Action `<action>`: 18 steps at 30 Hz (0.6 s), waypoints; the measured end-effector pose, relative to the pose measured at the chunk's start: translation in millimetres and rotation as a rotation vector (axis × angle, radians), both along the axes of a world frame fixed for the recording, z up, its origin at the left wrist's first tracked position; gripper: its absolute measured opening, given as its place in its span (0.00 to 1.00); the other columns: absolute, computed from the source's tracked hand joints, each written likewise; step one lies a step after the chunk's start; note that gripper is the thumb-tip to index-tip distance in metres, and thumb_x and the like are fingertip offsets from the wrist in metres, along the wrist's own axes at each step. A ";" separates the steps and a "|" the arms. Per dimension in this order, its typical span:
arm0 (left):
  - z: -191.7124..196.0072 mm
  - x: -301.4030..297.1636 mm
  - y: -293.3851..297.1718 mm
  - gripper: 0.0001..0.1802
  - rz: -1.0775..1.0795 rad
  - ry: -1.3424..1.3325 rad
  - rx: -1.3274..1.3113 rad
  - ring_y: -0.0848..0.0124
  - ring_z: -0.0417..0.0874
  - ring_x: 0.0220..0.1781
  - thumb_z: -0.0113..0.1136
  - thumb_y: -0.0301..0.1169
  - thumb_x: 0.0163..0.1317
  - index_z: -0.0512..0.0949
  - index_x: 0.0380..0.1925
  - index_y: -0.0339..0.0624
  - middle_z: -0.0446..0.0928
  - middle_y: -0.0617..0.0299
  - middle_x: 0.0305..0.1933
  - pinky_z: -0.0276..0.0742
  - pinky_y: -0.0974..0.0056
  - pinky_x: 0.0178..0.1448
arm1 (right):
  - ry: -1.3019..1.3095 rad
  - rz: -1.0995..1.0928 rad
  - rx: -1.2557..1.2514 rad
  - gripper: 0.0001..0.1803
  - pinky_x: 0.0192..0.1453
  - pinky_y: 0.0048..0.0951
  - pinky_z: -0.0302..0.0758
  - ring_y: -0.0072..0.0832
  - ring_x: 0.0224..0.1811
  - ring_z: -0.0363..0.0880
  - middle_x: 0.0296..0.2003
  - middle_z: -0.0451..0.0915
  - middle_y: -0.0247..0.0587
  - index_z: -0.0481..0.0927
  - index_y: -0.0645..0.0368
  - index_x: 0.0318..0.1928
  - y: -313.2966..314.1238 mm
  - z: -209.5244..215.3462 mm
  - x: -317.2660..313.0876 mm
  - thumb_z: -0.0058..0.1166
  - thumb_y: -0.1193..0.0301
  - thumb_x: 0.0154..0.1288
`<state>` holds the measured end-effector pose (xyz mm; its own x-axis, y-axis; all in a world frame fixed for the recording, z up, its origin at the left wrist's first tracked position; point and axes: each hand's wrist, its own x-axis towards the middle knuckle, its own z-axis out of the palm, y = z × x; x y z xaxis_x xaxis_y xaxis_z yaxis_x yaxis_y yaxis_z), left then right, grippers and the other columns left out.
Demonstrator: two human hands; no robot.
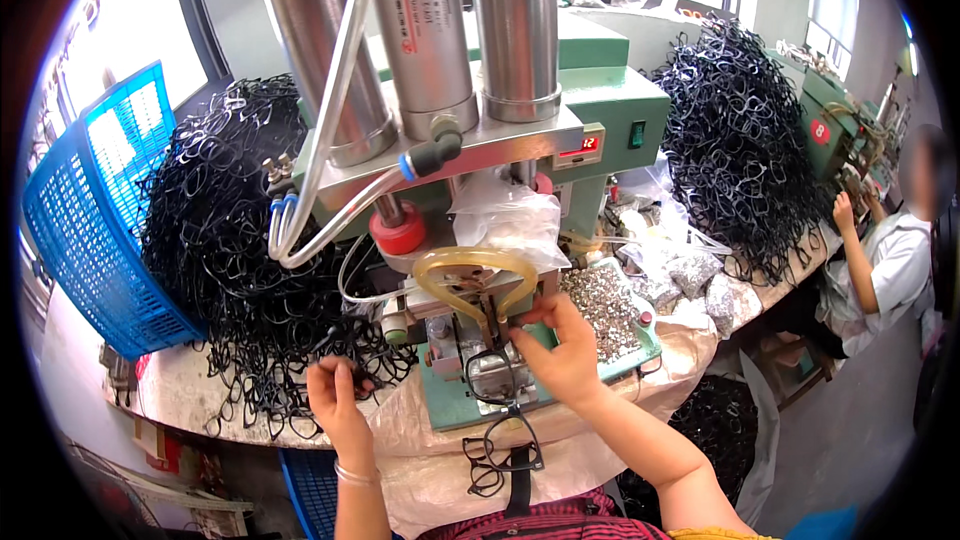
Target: The person places eyeglass frames into a press machine and inserts small metal components into the frame arms. The person repeatedly picks frames from a pile, positions them in the machine, and adds components before moving the finished frames aside.
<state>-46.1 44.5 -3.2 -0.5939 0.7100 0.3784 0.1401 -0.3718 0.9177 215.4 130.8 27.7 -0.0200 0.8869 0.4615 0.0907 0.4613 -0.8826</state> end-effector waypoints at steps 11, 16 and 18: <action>84.3 52.9 4.3 0.05 -0.310 0.196 0.490 0.64 0.82 0.45 0.48 0.27 0.76 0.71 0.45 0.36 0.77 0.50 0.46 0.85 0.56 0.45 | 0.270 0.224 -0.155 0.24 0.56 0.23 0.73 0.21 0.46 0.81 0.44 0.82 0.41 0.69 0.65 0.56 -10.7 2.8 -12.0 0.63 0.80 0.60; 95.9 56.3 23.5 0.02 -0.336 0.202 0.378 0.63 0.82 0.41 0.48 0.22 0.74 0.70 0.40 0.37 0.77 0.50 0.44 0.84 0.56 0.46 | 0.266 0.191 -0.245 0.25 0.62 0.33 0.72 0.29 0.56 0.79 0.49 0.82 0.47 0.72 0.63 0.59 -33.3 25.4 -6.5 0.63 0.77 0.61; 87.1 58.5 10.6 0.02 -0.366 0.292 0.388 0.64 0.84 0.38 0.49 0.23 0.73 0.72 0.39 0.39 0.80 0.52 0.41 0.82 0.50 0.50 | -0.066 0.164 -0.071 0.23 0.66 0.36 0.70 0.35 0.61 0.76 0.54 0.79 0.50 0.77 0.61 0.56 -26.5 11.3 20.4 0.64 0.78 0.58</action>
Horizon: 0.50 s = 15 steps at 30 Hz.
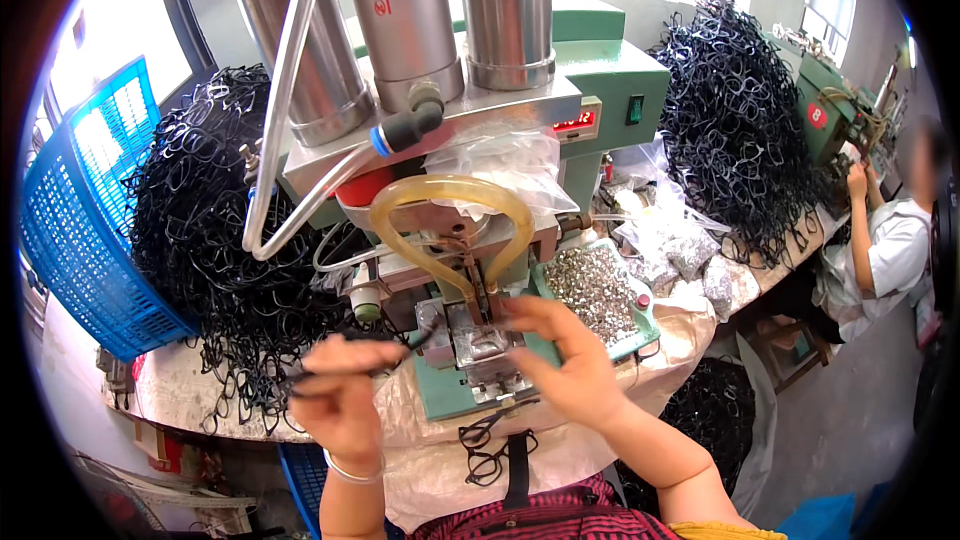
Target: The person places eyeglass frames into a press machine and inserts small metal components into the frame arms. The person repeatedly picks frames from a pile, positions them in the machine, and adds components before moving the finished frames aside.
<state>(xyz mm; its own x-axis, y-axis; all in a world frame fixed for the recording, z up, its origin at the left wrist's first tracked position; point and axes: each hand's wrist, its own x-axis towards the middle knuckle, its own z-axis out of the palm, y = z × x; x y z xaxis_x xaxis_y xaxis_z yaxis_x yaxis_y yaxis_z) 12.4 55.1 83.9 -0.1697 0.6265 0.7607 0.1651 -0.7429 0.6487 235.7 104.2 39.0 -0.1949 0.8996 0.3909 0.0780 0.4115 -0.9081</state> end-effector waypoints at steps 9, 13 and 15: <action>-38.6 22.8 7.2 0.13 -0.044 0.768 0.203 0.67 0.80 0.35 0.70 0.31 0.50 0.88 0.38 0.50 0.87 0.65 0.46 0.80 0.50 0.57 | -0.659 -0.587 0.312 0.08 0.63 0.46 0.71 0.51 0.62 0.73 0.52 0.79 0.53 0.85 0.56 0.34 53.0 -80.5 75.6 0.69 0.72 0.52; -36.5 21.8 7.0 0.13 -0.059 0.758 0.201 0.68 0.73 0.29 0.70 0.32 0.51 0.88 0.39 0.50 0.87 0.67 0.47 0.80 0.51 0.57 | -0.501 -0.632 0.114 0.06 0.57 0.42 0.74 0.46 0.51 0.79 0.42 0.82 0.48 0.85 0.57 0.32 58.9 -75.6 74.0 0.67 0.72 0.52; -36.1 18.9 9.8 0.14 -0.060 0.742 0.213 0.68 0.71 0.28 0.70 0.32 0.51 0.88 0.41 0.50 0.87 0.67 0.48 0.80 0.51 0.58 | -0.448 -0.588 0.089 0.05 0.57 0.41 0.74 0.46 0.51 0.79 0.42 0.83 0.49 0.84 0.58 0.31 60.1 -77.7 76.3 0.65 0.73 0.53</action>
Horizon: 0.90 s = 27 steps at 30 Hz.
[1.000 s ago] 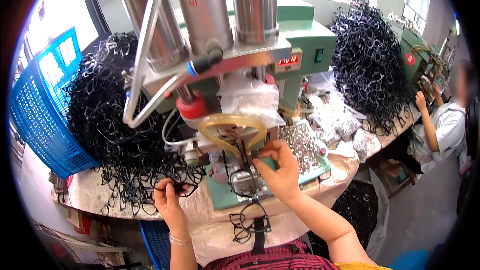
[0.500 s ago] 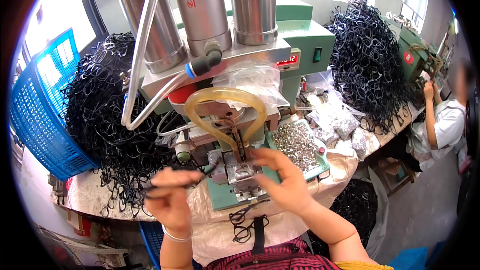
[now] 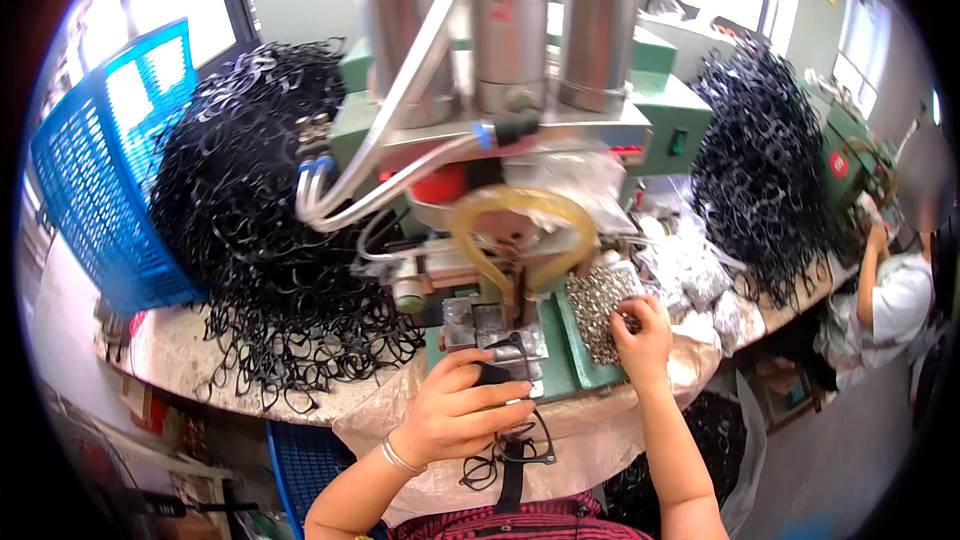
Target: The person places eyeglass frames into a press machine and inserts small metal components into the frame arms. The person repeatedly picks frames from a pile, positions them in the machine, and adds components before moving the finished frames aside.
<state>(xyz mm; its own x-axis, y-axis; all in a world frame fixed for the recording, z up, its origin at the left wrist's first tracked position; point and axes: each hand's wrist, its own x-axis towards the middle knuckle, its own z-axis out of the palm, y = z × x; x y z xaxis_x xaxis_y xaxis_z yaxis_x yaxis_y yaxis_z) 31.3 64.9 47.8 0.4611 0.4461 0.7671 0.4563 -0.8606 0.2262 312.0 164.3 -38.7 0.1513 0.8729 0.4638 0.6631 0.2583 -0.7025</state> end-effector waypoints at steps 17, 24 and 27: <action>102.0 -4.2 -93.5 0.46 -0.825 -0.562 -0.933 0.55 0.76 0.55 0.64 0.67 0.57 0.72 0.59 0.36 0.74 0.53 0.54 0.70 0.51 0.61 | -0.030 0.134 0.153 0.06 0.50 0.32 0.73 0.36 0.40 0.78 0.34 0.82 0.41 0.87 0.63 0.40 -9.4 2.8 -12.9 0.62 0.81 0.61; 44.6 -109.1 -88.0 0.10 0.970 -0.869 -0.209 0.71 0.77 0.41 0.68 0.30 0.62 0.77 0.36 0.37 0.77 0.62 0.38 0.73 0.65 0.49 | 0.185 0.106 0.084 0.05 0.42 0.27 0.73 0.25 0.34 0.76 0.32 0.81 0.37 0.85 0.65 0.38 -13.6 -7.0 -2.5 0.63 0.81 0.61; -35.9 -234.7 -101.5 0.16 1.784 -0.249 -0.089 0.56 0.76 0.45 0.67 0.42 0.64 0.79 0.29 0.40 0.75 0.56 0.37 0.73 0.53 0.50 | 0.179 0.123 0.038 0.06 0.43 0.27 0.74 0.28 0.35 0.78 0.32 0.81 0.39 0.85 0.65 0.39 -12.0 4.0 -8.4 0.63 0.81 0.61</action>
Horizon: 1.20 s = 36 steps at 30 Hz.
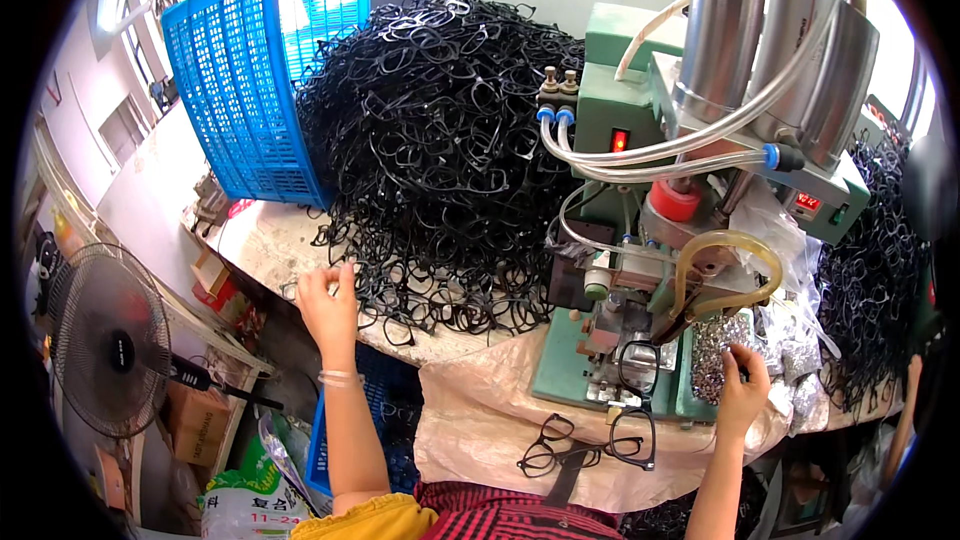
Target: The person places eyeglass frames into a press machine and inserts small metal components into the frame arms. The person repeatedly picks frames from a pile, positions them in the machine, and adds components before moving the finished frames aside.
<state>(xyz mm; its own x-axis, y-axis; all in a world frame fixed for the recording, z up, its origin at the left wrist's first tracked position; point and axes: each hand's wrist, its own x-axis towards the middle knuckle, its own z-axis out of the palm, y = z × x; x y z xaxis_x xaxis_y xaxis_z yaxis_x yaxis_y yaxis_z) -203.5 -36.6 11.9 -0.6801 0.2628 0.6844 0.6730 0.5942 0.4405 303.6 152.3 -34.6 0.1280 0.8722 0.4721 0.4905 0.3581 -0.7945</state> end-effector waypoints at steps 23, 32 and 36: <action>-56.0 104.4 87.0 0.11 -0.823 -0.733 0.548 0.79 0.68 0.29 0.49 0.36 0.79 0.72 0.36 0.45 0.70 0.70 0.31 0.65 0.70 0.31 | 0.350 0.333 0.007 0.18 0.51 0.29 0.76 0.29 0.44 0.83 0.38 0.83 0.41 0.77 0.64 0.50 -30.2 53.8 -94.6 0.63 0.80 0.59; 82.5 218.9 105.6 0.05 -1.365 -0.251 0.547 0.64 0.80 0.38 0.45 0.27 0.76 0.69 0.42 0.37 0.76 0.50 0.44 0.82 0.62 0.41 | 0.589 0.531 -0.141 0.28 0.60 0.27 0.72 0.23 0.51 0.80 0.50 0.82 0.43 0.68 0.66 0.62 -33.7 61.2 -100.9 0.61 0.78 0.63; 80.8 214.1 97.6 0.04 -1.503 -0.286 0.536 0.62 0.83 0.37 0.49 0.26 0.74 0.72 0.39 0.40 0.80 0.50 0.40 0.81 0.55 0.48 | 0.510 0.507 -0.207 0.27 0.65 0.33 0.70 0.35 0.58 0.80 0.54 0.80 0.49 0.71 0.64 0.63 -54.8 84.3 -88.0 0.59 0.77 0.63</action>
<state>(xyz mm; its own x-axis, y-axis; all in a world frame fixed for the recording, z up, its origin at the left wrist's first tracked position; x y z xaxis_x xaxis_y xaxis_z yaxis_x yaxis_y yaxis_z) 10.6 61.0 92.7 -0.1574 0.5585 0.8144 0.3373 -0.7447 0.5759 215.6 97.5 49.6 -0.1543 0.9471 0.2816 -0.1422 0.2607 -0.9549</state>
